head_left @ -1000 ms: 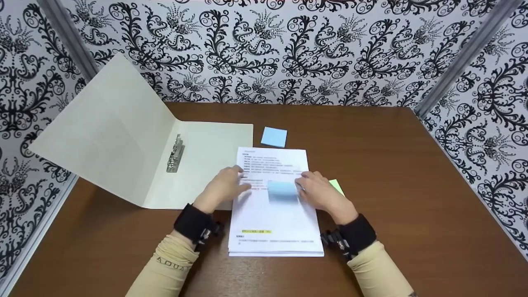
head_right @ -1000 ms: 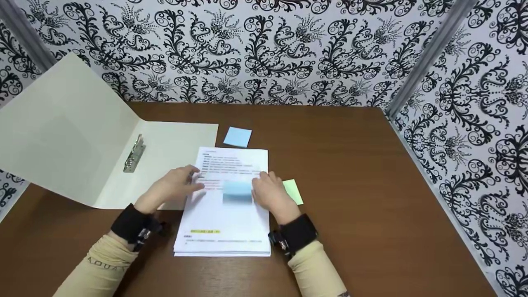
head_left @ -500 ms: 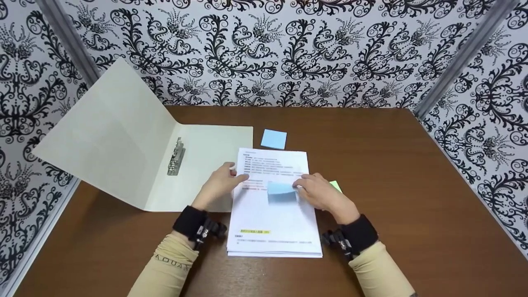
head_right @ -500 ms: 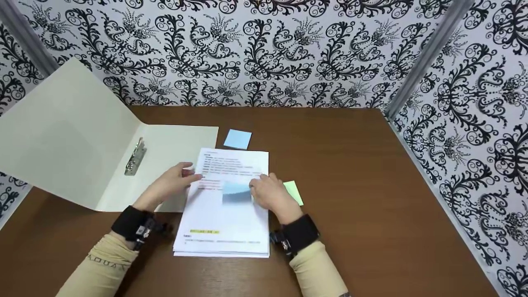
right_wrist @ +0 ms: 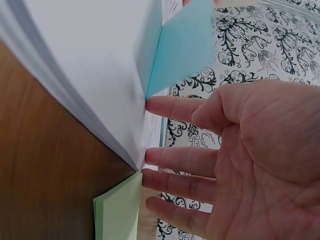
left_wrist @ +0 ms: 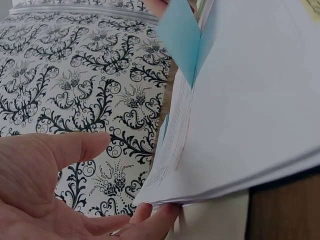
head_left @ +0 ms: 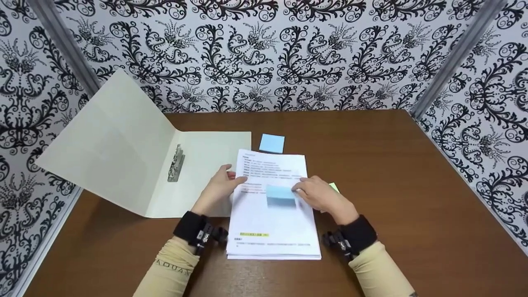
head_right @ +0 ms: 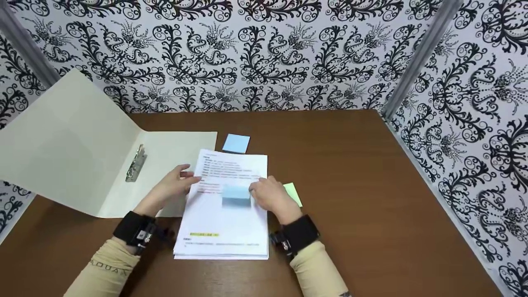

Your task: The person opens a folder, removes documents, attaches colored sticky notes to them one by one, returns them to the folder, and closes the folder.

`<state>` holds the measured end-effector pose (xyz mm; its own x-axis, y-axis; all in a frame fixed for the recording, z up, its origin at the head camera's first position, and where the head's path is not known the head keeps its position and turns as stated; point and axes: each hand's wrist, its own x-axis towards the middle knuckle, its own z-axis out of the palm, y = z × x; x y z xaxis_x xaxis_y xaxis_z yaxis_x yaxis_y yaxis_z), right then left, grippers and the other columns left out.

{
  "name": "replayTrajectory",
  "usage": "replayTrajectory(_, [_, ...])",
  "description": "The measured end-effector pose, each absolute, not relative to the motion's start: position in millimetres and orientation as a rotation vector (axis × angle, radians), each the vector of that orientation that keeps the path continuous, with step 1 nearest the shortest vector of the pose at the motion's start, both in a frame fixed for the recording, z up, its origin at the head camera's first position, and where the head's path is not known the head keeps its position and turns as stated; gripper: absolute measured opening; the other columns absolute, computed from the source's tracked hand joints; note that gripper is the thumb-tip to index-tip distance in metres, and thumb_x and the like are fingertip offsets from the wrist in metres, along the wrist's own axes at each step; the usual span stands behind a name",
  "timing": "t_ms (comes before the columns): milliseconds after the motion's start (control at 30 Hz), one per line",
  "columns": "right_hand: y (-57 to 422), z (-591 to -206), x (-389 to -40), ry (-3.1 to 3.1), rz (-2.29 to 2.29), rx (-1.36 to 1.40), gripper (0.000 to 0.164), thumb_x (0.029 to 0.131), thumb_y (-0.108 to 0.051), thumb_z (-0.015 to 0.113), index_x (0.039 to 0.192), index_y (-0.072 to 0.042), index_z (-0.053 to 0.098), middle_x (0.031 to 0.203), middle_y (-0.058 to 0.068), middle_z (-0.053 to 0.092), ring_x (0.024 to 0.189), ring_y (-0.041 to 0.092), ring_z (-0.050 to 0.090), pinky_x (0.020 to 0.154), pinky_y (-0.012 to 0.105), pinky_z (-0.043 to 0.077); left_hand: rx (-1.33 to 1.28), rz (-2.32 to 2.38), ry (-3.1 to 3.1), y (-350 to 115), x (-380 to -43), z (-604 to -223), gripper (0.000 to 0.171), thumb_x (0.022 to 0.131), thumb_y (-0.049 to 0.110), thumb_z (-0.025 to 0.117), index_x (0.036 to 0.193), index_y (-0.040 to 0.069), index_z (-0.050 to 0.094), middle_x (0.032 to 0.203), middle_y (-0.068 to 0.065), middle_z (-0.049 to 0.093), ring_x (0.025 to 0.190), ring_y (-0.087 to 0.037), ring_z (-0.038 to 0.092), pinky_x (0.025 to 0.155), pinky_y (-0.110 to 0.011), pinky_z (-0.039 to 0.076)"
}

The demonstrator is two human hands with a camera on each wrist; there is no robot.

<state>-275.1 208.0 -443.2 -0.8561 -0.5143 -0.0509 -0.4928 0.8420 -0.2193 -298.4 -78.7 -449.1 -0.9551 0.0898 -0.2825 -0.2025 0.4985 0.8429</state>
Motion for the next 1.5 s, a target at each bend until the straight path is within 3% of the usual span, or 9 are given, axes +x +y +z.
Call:
replayTrajectory(200, [203.8,-444.6,-273.4,2.937,-0.309,-0.778,0.027,0.101,-0.014,0.051,0.115,-0.002,0.070,0.125,0.020,0.069,0.124,0.042,0.058,0.107,0.054,0.043,-0.099,1.511,2.397,-83.0,-298.1,-457.4,0.085,0.096,0.033,0.063,0.158,0.000,0.015,0.157,-0.023,0.037,0.144,-0.037,0.041,0.119,-0.048,0.036])
replayTrajectory(433, [195.9,-448.3,-266.8,2.977,-0.253,-0.639,0.035,0.092,-0.026,0.071,0.119,-0.005,0.064,0.121,0.019,0.066,0.112,0.041,0.056,0.097,0.051,0.047,-0.102,1.544,2.372,-80.9,-299.0,-455.8,0.084,0.096,0.031,0.063,0.157,-0.002,0.015,0.157,-0.024,0.038,0.144,-0.038,0.042,0.119,-0.050,0.036])
replayTrajectory(633, [193.6,-452.0,-263.8,3.000,-0.215,-0.628,0.038,0.089,-0.024,0.075,0.118,-0.005,0.060,0.119,0.021,0.065,0.112,0.042,0.054,0.096,0.051,0.046,-0.059,1.672,2.287,-74.3,-296.9,-458.0,0.081,0.096,0.025,0.063,0.156,-0.004,0.017,0.156,-0.025,0.038,0.143,-0.037,0.043,0.118,-0.049,0.037])
replayTrajectory(833, [191.4,-450.7,-263.5,2.984,-0.193,-0.593,0.039,0.091,-0.024,0.073,0.121,-0.004,0.059,0.126,0.022,0.063,0.116,0.041,0.053,0.099,0.051,0.046,0.001,1.633,2.350,-67.2,-293.2,-454.5,0.069,0.095,0.023,0.064,0.151,-0.003,0.033,0.144,-0.022,0.054,0.126,-0.033,0.059,0.106,-0.045,0.050])
replayTrajectory(1067, [187.7,-449.3,-262.6,2.981,-0.161,-0.554,0.041,0.092,-0.024,0.072,0.125,-0.003,0.058,0.129,0.022,0.063,0.115,0.040,0.055,0.099,0.050,0.047,0.056,1.680,2.269,-68.6,-293.0,-454.2,0.052,0.097,0.021,0.063,0.142,0.000,0.048,0.134,-0.016,0.062,0.114,-0.026,0.065,0.094,-0.038,0.055])
replayTrajectory(1200, [185.6,-450.2,-261.8,2.998,-0.143,-0.549,0.040,0.091,-0.022,0.072,0.123,-0.003,0.059,0.121,0.021,0.065,0.107,0.039,0.058,0.093,0.050,0.049,0.061,1.709,2.211,-70.5,-294.6,-455.6,0.059,0.097,0.022,0.063,0.148,0.002,0.041,0.141,-0.016,0.057,0.121,-0.028,0.062,0.101,-0.041,0.051])
replayTrajectory(1367, [183.8,-451.9,-261.6,3.011,-0.122,-0.548,0.039,0.091,-0.022,0.073,0.122,-0.003,0.060,0.114,0.020,0.065,0.102,0.038,0.059,0.089,0.051,0.051,-0.022,1.770,2.220,-72.3,-297.3,-458.7,0.083,0.092,0.020,0.068,0.157,-0.001,0.020,0.153,-0.020,0.042,0.136,-0.034,0.050,0.112,-0.047,0.045])
replayTrajectory(1500, [184.3,-451.8,-260.6,3.017,-0.144,-0.562,0.037,0.091,-0.021,0.073,0.120,-0.003,0.060,0.111,0.020,0.065,0.100,0.039,0.060,0.085,0.051,0.051,-0.016,1.825,2.206,-72.5,-298.3,-459.9,0.077,0.094,0.017,0.065,0.156,0.001,0.024,0.143,-0.019,0.050,0.122,-0.030,0.061,0.098,-0.039,0.055])
